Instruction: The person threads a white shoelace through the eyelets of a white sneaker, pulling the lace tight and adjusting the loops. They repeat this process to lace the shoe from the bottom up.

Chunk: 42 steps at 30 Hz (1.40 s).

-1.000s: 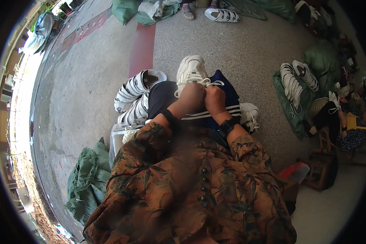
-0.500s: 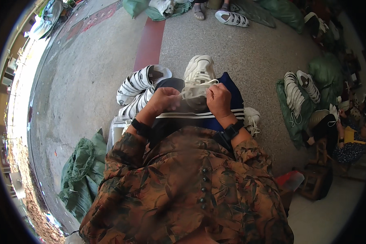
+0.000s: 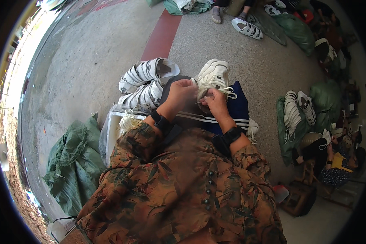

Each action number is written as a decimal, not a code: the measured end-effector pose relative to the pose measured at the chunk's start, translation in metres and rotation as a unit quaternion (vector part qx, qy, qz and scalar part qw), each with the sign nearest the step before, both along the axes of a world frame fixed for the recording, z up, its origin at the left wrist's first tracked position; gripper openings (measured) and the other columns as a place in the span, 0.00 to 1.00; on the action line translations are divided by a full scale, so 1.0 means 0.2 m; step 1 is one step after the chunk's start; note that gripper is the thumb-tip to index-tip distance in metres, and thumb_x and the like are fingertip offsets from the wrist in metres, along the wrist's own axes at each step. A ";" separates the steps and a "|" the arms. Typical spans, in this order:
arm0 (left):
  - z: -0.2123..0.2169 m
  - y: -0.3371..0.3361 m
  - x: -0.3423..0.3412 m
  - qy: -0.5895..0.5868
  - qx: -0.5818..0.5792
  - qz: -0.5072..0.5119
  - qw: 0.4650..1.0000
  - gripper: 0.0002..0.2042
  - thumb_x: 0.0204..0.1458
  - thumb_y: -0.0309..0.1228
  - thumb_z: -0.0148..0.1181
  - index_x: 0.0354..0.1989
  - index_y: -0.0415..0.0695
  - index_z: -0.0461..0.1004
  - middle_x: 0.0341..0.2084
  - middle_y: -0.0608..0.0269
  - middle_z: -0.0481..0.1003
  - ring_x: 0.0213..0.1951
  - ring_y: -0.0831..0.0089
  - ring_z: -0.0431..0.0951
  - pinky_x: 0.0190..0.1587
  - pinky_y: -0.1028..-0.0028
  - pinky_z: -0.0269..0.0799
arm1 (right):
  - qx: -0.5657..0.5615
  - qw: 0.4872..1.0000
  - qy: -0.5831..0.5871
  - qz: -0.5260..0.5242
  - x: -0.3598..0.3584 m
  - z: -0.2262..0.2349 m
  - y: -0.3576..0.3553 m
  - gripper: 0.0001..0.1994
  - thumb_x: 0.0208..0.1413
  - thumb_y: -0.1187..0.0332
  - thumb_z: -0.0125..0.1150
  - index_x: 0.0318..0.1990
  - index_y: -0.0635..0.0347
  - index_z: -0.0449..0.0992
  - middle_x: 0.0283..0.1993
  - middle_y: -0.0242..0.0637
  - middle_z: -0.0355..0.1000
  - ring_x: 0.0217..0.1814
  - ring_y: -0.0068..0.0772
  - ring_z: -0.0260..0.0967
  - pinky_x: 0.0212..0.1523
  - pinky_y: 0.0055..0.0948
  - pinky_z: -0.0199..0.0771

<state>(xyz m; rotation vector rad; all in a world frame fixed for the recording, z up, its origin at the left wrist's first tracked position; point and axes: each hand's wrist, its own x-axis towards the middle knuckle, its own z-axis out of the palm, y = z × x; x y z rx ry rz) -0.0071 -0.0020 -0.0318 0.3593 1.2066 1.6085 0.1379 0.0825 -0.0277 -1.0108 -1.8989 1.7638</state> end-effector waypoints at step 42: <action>0.06 0.08 0.13 0.689 -0.023 0.006 0.724 0.17 0.38 0.33 0.63 0.37 0.41 0.68 0.24 0.57 0.70 0.31 0.56 0.72 0.35 0.64 0.69 | 0.382 0.892 -0.115 0.212 0.32 0.20 0.01 0.05 0.47 0.72 0.57 0.23 0.61 0.71 0.23 0.43 0.68 0.27 0.40 0.71 0.29 0.37 0.70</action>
